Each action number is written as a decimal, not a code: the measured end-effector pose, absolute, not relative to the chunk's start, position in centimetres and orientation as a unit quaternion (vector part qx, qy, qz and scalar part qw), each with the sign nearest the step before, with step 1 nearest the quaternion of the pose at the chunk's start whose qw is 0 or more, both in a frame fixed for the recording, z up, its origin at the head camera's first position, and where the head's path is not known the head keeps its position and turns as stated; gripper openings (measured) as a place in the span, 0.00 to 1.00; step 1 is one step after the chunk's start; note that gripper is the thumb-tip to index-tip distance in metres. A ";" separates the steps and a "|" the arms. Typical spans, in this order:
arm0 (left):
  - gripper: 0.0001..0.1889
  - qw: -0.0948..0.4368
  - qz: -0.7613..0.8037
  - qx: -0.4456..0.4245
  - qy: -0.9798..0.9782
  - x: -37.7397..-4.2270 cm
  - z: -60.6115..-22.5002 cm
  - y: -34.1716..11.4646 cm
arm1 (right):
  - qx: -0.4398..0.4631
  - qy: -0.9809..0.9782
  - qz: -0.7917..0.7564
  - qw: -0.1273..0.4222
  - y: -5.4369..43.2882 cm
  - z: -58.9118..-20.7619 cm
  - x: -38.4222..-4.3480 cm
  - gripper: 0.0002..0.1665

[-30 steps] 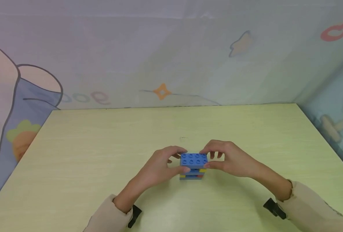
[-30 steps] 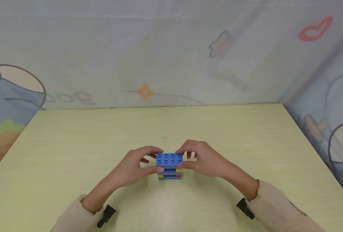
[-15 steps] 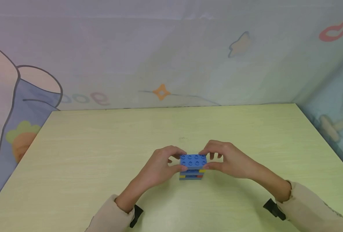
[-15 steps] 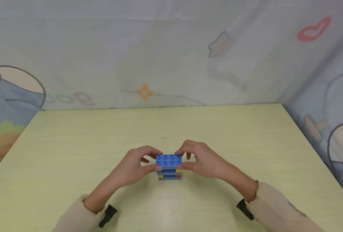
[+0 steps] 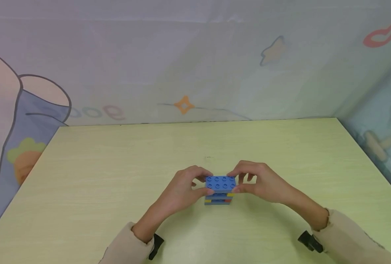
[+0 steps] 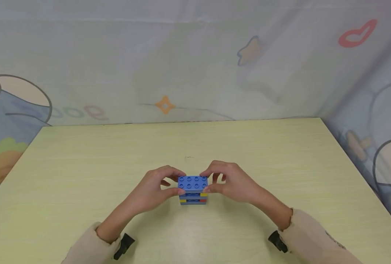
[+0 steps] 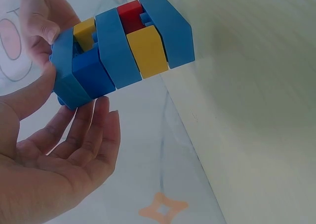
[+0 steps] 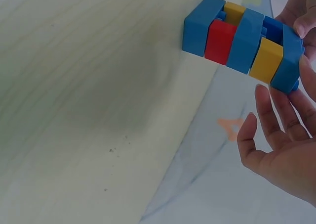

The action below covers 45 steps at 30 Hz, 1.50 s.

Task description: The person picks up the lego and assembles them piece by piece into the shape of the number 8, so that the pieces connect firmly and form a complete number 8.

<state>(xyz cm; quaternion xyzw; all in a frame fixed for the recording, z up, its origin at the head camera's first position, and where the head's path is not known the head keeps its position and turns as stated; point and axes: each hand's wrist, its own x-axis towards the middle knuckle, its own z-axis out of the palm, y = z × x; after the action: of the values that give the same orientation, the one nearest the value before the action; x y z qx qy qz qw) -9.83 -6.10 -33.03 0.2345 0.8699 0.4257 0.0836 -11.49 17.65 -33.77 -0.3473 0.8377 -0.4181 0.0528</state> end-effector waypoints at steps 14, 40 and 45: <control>0.16 0.077 0.432 0.246 0.864 -9.6 -33.3 -6.2 | -0.353 0.825 -0.441 -0.023 17.9 -35.6 -10.5 0.20; 0.20 0.039 0.482 0.163 0.860 -10.6 -34.2 -6.1 | -0.204 0.833 -0.514 -0.006 16.6 -35.0 -9.8 0.16; 0.20 0.061 0.504 0.128 0.852 -11.7 -34.2 -6.0 | -0.167 0.789 -0.582 0.104 17.1 -34.8 -11.4 0.20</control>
<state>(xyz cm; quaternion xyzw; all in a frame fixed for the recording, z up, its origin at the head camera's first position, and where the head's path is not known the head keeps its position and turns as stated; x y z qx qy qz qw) -11.73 -5.96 -34.24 0.1282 0.8520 0.5039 0.0610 -11.39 17.07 -34.80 -0.1669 0.7887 -0.5824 0.1044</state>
